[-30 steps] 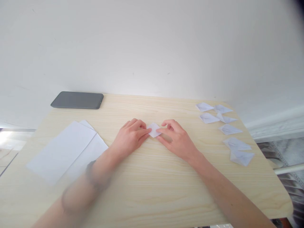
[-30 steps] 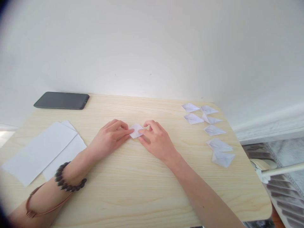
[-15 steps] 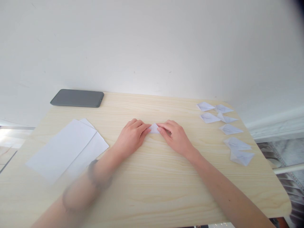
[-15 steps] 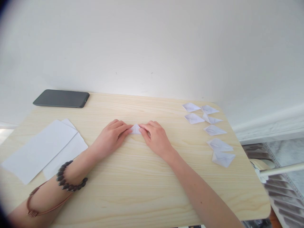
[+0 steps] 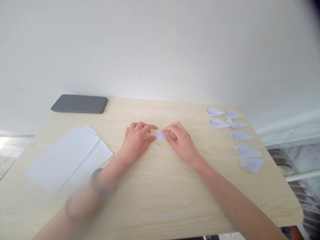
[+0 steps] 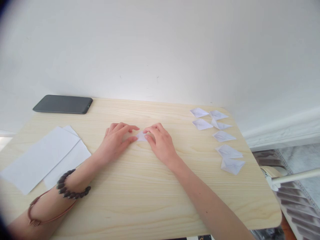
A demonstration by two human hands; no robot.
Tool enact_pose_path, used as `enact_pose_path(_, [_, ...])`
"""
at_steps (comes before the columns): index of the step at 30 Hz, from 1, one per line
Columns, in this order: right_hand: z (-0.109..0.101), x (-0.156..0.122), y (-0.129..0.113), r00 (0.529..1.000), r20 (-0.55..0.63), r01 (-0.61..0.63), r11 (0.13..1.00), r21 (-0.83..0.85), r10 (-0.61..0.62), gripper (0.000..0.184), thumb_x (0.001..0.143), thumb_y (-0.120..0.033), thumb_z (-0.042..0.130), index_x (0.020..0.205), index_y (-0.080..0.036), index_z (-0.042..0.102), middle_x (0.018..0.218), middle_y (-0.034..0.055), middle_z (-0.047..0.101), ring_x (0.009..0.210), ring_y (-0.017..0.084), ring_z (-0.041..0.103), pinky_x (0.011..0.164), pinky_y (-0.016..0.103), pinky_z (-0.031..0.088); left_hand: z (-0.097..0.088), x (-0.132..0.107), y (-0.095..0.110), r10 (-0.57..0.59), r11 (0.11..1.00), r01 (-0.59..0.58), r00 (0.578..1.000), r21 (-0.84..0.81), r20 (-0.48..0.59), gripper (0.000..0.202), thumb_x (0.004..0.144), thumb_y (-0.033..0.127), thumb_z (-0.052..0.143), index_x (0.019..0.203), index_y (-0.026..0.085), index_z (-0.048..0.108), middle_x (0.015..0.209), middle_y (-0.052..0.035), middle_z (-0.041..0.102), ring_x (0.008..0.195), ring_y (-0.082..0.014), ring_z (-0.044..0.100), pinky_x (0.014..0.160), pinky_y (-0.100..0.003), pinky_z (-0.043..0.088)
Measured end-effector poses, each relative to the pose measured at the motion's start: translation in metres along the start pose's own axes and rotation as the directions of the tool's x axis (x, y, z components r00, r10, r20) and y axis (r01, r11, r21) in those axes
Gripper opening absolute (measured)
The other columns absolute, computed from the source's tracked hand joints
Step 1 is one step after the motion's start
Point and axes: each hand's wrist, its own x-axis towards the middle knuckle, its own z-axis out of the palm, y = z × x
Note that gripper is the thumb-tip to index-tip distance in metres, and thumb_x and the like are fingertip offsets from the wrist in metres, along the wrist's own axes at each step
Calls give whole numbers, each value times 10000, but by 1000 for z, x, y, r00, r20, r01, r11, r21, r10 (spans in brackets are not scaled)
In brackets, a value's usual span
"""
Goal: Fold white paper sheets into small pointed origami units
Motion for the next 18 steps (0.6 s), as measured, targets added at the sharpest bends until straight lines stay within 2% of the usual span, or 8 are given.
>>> enact_pose_path(4, [-2, -3, 2, 997, 17, 76, 996, -36, -75, 196, 883, -182, 460, 928, -231, 644, 931, 29, 577, 890, 149, 558, 795, 291, 463, 0, -1, -2, 88, 996, -87, 996, 24, -15, 206, 875, 324, 507, 1018, 344, 654, 944, -27, 584, 948, -220, 449, 833, -395, 350])
enact_pose_path(7, [-8, -6, 6, 983, 65, 173, 983, -55, -169, 243, 882, -158, 448, 1000, -228, 648, 1018, 47, 574, 935, 153, 558, 839, 308, 461, -1, -2, -5, 142, 989, -139, 989, 51, -42, 197, 856, 357, 540, 995, 338, 678, 938, -35, 577, 937, -214, 460, 829, -384, 367])
enact_pose_path(10, [-13, -7, 10, 964, 124, 242, 969, -52, -234, 251, 877, -206, 483, 1080, -235, 627, 1110, 61, 553, 1024, 173, 539, 896, 337, 452, -1, -2, -7, 212, 976, -209, 976, 57, -43, 221, 831, 379, 572, 1019, 317, 671, 992, -42, 575, 960, -218, 469, 843, -387, 389])
enact_pose_path(14, [-12, -4, 13, 959, 114, 262, 965, -15, -259, 214, 883, -253, 492, 1036, -234, 639, 1061, 57, 577, 960, 161, 581, 859, 322, 482, 0, 1, -8, 338, 941, -338, 939, 10, -62, 217, 881, 313, 504, 996, 230, 667, 950, -61, 596, 915, -191, 505, 818, -340, 434])
enact_pose_path(18, [-9, -1, 10, 966, 80, 246, 969, -17, -244, 212, 906, -246, 451, 1024, -212, 625, 1002, 57, 604, 903, 152, 605, 835, 302, 493, 1, 2, -7, 371, 929, -370, 926, 25, -65, 224, 898, 289, 470, 987, 194, 653, 888, -67, 605, 842, -172, 535, 758, -311, 457])
